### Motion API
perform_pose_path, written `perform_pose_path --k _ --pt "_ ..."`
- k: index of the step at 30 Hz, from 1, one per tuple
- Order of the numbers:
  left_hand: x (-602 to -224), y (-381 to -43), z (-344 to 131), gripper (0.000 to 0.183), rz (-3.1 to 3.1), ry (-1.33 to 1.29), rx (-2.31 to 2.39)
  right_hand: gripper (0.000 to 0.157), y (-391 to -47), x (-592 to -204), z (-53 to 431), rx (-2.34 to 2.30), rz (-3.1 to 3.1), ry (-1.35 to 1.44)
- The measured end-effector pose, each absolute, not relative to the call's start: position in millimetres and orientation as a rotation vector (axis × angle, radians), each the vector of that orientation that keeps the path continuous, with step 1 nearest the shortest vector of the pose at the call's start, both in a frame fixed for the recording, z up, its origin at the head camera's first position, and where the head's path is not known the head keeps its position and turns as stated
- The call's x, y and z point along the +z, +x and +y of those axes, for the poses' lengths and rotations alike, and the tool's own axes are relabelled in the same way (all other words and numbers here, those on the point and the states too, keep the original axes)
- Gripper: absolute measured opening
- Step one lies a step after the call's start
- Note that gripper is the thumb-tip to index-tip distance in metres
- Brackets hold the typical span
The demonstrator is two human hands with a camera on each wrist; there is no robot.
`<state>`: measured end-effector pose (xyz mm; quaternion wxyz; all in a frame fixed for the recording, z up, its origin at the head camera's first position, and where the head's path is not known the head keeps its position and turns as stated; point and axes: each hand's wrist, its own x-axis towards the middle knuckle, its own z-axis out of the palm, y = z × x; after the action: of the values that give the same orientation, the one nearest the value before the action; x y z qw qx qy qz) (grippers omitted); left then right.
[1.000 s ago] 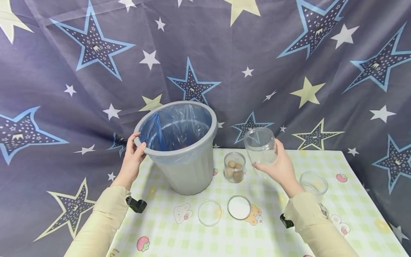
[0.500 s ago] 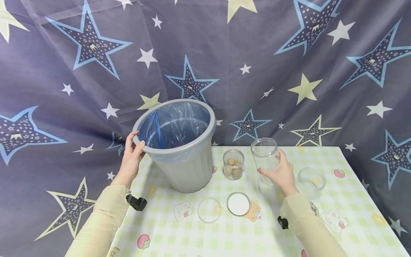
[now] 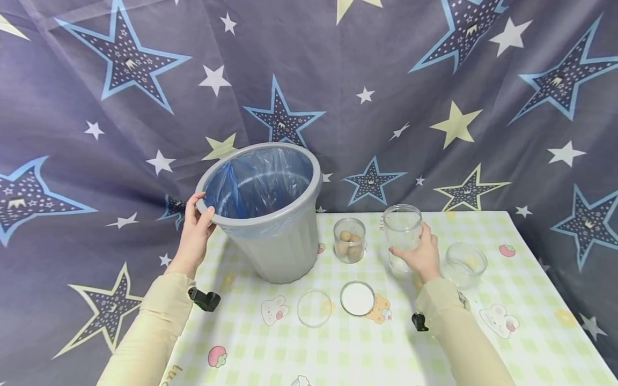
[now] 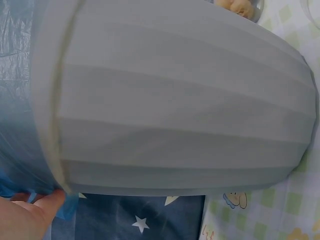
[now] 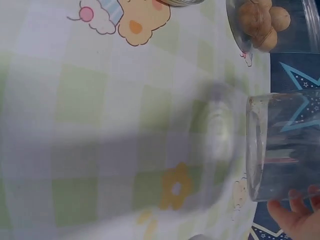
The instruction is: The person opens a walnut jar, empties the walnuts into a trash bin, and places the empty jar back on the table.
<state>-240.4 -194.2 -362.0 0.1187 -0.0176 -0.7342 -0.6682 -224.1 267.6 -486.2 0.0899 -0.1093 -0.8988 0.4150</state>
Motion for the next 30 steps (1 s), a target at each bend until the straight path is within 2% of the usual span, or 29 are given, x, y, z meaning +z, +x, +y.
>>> perform_pose_path --k 5,23,30 --pt "-361 -242 -195 0.047 -2.144 -0.047 -1.975 0.107 -229 -493 268 1.287 -2.65 -0.319" --pt "-367 -243 -194 0.047 -2.128 -0.068 -1.96 0.112 -227 -514 267 1.533 -2.567 -0.466" --pt "-366 -242 -194 0.046 -2.121 -0.076 -1.945 0.108 -221 -514 267 1.551 -2.562 -0.46"
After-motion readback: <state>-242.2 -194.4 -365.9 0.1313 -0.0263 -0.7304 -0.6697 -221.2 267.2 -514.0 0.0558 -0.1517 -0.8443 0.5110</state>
